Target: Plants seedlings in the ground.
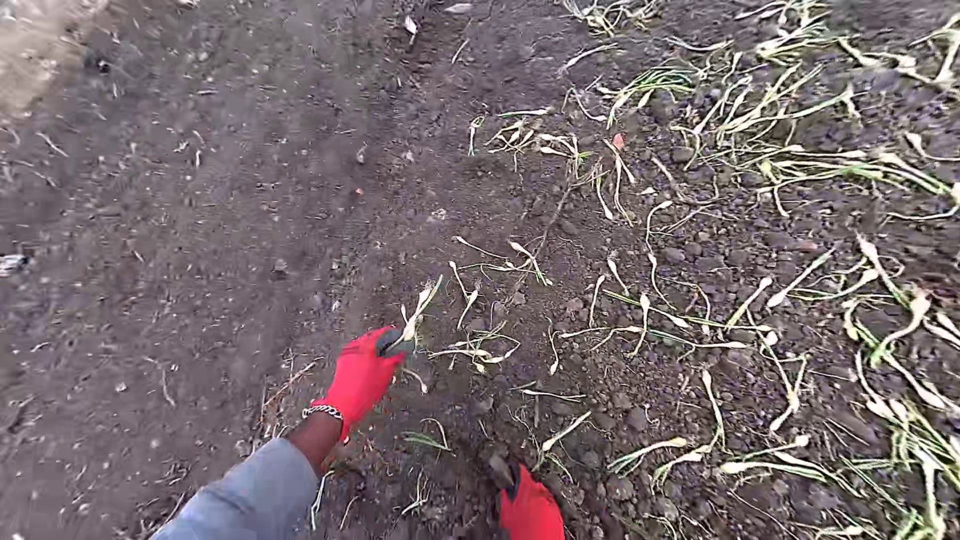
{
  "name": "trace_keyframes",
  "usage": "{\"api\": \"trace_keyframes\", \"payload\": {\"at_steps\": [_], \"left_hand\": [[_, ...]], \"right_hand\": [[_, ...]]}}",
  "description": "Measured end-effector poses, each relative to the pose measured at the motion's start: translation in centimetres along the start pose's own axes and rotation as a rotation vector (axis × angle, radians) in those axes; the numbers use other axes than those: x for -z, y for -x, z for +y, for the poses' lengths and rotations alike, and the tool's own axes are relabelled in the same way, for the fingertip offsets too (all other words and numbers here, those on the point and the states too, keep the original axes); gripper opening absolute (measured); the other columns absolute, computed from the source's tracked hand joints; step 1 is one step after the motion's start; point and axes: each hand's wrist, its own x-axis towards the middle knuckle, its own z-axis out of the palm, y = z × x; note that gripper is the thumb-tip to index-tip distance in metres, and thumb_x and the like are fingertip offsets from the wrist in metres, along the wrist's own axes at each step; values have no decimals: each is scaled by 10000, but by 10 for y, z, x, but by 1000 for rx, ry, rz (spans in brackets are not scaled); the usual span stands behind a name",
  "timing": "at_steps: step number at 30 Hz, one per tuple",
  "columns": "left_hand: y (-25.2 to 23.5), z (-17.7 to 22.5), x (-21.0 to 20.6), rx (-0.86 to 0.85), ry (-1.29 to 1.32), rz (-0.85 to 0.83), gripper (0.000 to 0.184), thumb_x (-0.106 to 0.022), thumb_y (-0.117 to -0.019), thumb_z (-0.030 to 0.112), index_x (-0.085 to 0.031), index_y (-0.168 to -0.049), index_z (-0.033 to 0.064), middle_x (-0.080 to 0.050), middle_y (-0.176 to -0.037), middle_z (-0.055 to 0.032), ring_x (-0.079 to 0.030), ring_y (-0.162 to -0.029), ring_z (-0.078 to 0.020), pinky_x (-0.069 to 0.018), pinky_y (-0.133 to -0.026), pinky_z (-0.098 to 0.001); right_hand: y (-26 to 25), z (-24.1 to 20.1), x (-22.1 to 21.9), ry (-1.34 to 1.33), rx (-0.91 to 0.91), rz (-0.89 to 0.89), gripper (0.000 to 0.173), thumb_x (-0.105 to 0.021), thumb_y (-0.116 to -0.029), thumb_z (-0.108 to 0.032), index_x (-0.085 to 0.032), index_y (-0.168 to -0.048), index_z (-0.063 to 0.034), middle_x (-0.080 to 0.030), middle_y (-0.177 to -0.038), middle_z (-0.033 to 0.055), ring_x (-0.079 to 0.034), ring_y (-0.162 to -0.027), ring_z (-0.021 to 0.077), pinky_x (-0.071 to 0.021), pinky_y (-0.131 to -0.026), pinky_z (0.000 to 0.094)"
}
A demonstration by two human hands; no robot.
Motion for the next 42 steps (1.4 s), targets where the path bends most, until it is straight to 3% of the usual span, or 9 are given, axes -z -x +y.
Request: {"api": "trace_keyframes", "payload": {"at_steps": [9, 18, 22, 26, 29, 31, 36, 40, 42], "left_hand": [[-25, -76, 24, 77, 115, 119, 230, -624, -1009, 149, -740, -1207, 134, -747, -1147, -95, -701, -1092, -250, -531, -1001, -546], [12, -224, -40, 197, -267, -239, 507, -652, -996, 314, -568, -1458, 123, -583, -1420, -216, -593, -1285, -400, -485, -1053, -618], [17, -182, -81, 36, -248, -116, 394, -633, -1010, 381, -687, -1320, 144, -668, -1274, -190, -629, -1200, -387, -498, -1009, -588], [5, -108, -151, -80, -278, -417, 484, -645, -990, 456, -681, -1252, 51, -658, -1258, -214, -618, -1198, -405, -491, -1001, -605], [-2, -88, -189, -130, -298, -487, 394, -701, -923, 77, -629, -1295, -29, -614, -1289, -276, -599, -1191, -464, -516, -954, -617], [4, -97, -190, -176, -278, -495, 387, -668, -931, 18, -646, -1317, 28, -611, -1323, -254, -582, -1233, -451, -503, -994, -610], [21, -142, -163, -155, 307, -54, 296, -628, -1017, 220, -728, -1284, 140, -673, -1343, -108, -614, -1277, -276, -465, -1112, -510], [7, -152, -123, 97, 573, 180, 330, -503, -1060, 152, -661, -1343, 90, -722, -1193, -120, -719, -1006, -223, -593, -912, -480], [-16, -146, -120, 192, 487, 185, 343, -512, -1050, 163, -661, -1347, 79, -707, -1194, -170, -692, -1057, -295, -544, -949, -533]], "right_hand": [[-4, 7, -3, 40, 29, 92, 595, -675, -937, -362, -539, -1451, -94, -720, -1136, 223, -693, -1080, 409, -527, -934, 625], [-2, 13, -7, 12, 101, 171, 573, -693, -932, -279, -563, -1411, 7, -719, -1115, 263, -701, -1048, 432, -514, -934, 647], [-1, 13, -7, -12, 113, 195, 572, -711, -918, -251, -570, -1398, 27, -719, -1110, 263, -699, -1046, 432, -516, -936, 650], [3, 13, -4, -31, 129, 172, 583, -711, -916, -232, -557, -1406, 43, -716, -1133, 250, -699, -1067, 391, -517, -966, 614], [17, -1, 10, -38, 140, 192, 561, -700, -914, -233, -576, -1385, 46, -723, -1109, 239, -705, -1045, 377, -528, -943, 600], [35, -22, 32, -45, 173, 200, 549, -701, -924, -236, -584, -1364, 72, -724, -1100, 246, -711, -1036, 370, -533, -945, 591], [50, -66, 97, -140, 332, 287, 490, -685, -957, -280, -613, -1330, 29, -746, -1024, 138, -733, -867, 190, -614, -813, 450], [7, -57, 90, -12, 292, 365, 492, -650, -927, -355, -656, -1242, 22, -728, -936, 160, -712, -853, 285, -565, -780, 546], [-1, -51, 81, -5, 270, 332, 493, -657, -950, -334, -638, -1269, 42, -726, -976, 202, -713, -909, 334, -553, -827, 580]]}}
